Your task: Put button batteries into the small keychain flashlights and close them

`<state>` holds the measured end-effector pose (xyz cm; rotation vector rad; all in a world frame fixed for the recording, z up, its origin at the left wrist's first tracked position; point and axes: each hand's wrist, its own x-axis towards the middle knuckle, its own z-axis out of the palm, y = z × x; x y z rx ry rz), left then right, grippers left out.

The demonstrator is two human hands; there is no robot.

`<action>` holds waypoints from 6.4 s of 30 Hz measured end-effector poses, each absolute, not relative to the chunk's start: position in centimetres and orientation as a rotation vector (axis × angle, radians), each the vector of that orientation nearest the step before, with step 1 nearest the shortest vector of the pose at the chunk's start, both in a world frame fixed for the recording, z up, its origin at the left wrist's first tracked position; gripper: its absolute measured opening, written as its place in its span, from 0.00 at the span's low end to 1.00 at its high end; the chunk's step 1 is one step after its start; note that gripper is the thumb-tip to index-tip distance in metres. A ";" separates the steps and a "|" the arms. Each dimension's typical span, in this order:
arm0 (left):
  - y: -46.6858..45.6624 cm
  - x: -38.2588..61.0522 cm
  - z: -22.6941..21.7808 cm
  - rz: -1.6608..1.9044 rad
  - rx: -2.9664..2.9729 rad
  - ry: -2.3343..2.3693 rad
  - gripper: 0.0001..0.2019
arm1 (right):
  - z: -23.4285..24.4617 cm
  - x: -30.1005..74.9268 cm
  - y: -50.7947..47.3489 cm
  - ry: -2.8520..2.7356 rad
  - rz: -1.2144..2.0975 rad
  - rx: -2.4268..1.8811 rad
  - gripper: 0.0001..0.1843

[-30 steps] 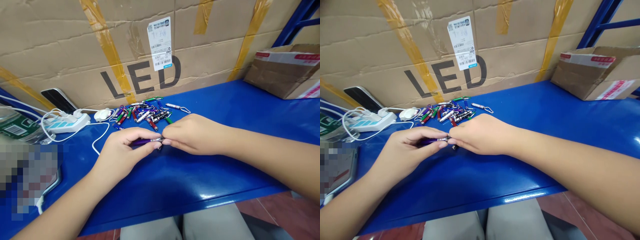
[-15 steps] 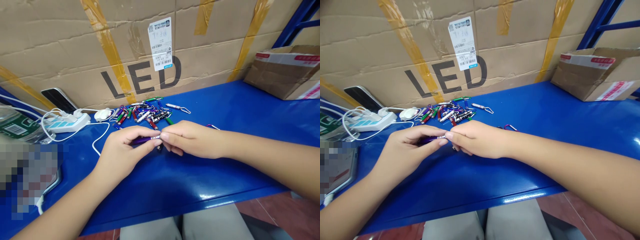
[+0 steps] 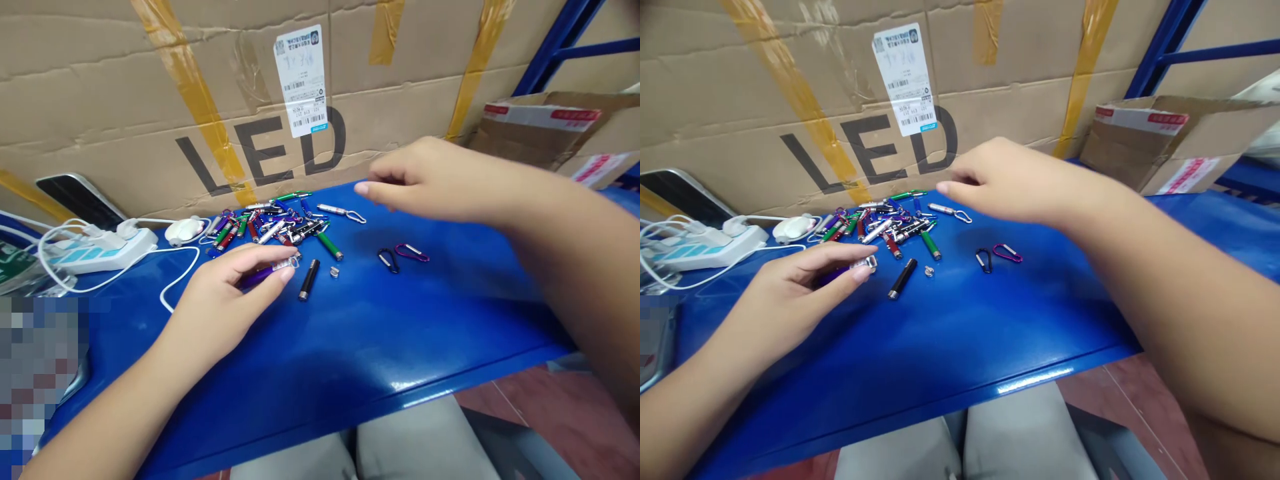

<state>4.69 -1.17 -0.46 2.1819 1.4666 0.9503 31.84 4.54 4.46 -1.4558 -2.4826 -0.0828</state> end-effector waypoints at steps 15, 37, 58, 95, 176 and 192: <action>-1.3 4.7 -0.3 0.881 2.187 1.418 0.15 | 2.6 34.5 7.3 -2.914 0.550 -1.883 0.17; -2.1 4.8 -0.1 0.688 2.722 1.015 0.09 | 0.5 27.6 3.0 -2.348 1.635 -0.752 0.18; -2.5 6.2 0.0 0.846 2.144 1.387 0.11 | -0.5 24.7 -0.7 -2.646 -0.478 -1.147 0.15; -1.1 5.0 -1.2 0.841 2.115 1.260 0.24 | 0.3 24.8 -0.5 -2.767 0.035 -1.122 0.14; -2.2 5.6 -0.3 0.882 2.239 1.327 0.17 | -0.3 25.5 1.8 -2.106 0.949 -0.872 0.05; -2.2 5.7 0.2 0.832 2.321 1.476 0.14 | 0.5 26.3 1.8 -2.464 0.218 -0.986 0.17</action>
